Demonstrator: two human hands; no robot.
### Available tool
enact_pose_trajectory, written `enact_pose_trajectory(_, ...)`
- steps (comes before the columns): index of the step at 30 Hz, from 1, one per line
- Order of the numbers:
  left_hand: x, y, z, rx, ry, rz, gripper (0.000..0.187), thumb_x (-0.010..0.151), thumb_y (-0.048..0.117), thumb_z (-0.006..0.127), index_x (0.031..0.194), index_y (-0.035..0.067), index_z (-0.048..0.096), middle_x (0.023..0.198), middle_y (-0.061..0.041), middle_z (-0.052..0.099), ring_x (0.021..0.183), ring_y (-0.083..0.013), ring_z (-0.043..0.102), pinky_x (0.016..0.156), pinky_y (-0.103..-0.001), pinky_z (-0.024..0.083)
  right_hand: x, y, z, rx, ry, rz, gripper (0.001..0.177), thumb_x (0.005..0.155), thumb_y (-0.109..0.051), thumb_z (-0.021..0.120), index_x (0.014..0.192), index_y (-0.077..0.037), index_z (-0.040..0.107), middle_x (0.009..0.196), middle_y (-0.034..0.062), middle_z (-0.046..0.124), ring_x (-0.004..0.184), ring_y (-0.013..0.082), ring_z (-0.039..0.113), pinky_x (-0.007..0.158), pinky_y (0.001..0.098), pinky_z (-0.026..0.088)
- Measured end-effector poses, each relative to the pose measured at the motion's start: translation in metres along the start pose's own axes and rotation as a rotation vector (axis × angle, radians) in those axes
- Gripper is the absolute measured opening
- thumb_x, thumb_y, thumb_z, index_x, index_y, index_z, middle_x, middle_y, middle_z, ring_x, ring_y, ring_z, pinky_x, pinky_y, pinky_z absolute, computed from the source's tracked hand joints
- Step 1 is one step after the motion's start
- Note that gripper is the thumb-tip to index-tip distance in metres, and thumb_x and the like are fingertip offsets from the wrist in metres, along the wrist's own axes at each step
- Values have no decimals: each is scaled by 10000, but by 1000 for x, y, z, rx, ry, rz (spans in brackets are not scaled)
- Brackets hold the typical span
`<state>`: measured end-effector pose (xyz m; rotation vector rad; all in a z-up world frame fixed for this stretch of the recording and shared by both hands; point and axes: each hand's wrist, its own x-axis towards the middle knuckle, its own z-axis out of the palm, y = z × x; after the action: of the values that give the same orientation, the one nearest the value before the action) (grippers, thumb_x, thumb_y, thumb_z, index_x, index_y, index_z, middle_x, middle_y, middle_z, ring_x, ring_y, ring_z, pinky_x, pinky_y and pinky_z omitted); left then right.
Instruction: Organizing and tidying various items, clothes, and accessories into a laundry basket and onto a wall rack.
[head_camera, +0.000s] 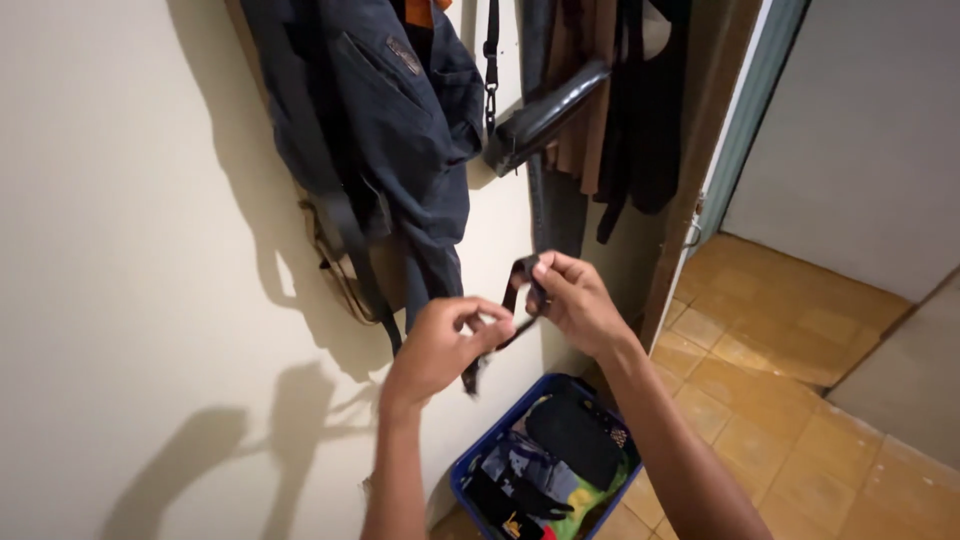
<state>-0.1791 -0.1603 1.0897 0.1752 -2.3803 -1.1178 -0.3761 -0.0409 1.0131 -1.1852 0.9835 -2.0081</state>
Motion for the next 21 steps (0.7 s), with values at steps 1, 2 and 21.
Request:
enact_pose_trajectory(1, -8, 4, -9, -143, -51, 13, 290, 842, 318, 815, 972, 59, 802, 869, -56, 795, 726, -93, 693, 628, -247, 564, 7, -11, 6, 18, 100, 60, 130, 1057, -129, 568, 1015, -39, 651, 951, 88, 727, 699, 110, 653, 670, 282, 571)
enact_pose_trajectory(2, -15, 8, -18, -285, -104, 25, 306, 865, 366, 795, 993, 89, 803, 917, -25, 796, 780, -65, 724, 667, -229, 607, 13, -22, 12, 36, 201, 118, 155, 1041, -152, 526, 987, -59, 638, 1026, 90, 752, 675, 99, 649, 666, 287, 594)
enact_pose_trajectory(21, 106, 34, -81, 119, 497, 261, 223, 901, 238, 808, 911, 26, 740, 596, -82, 594, 538, -128, 532, 534, -297, 457, 140, -144, 39, -453, 283, -419, 335, 1009, -91, 596, 1308, 58, 568, 1046, 118, 681, 873, 186, 746, 718, 328, 655)
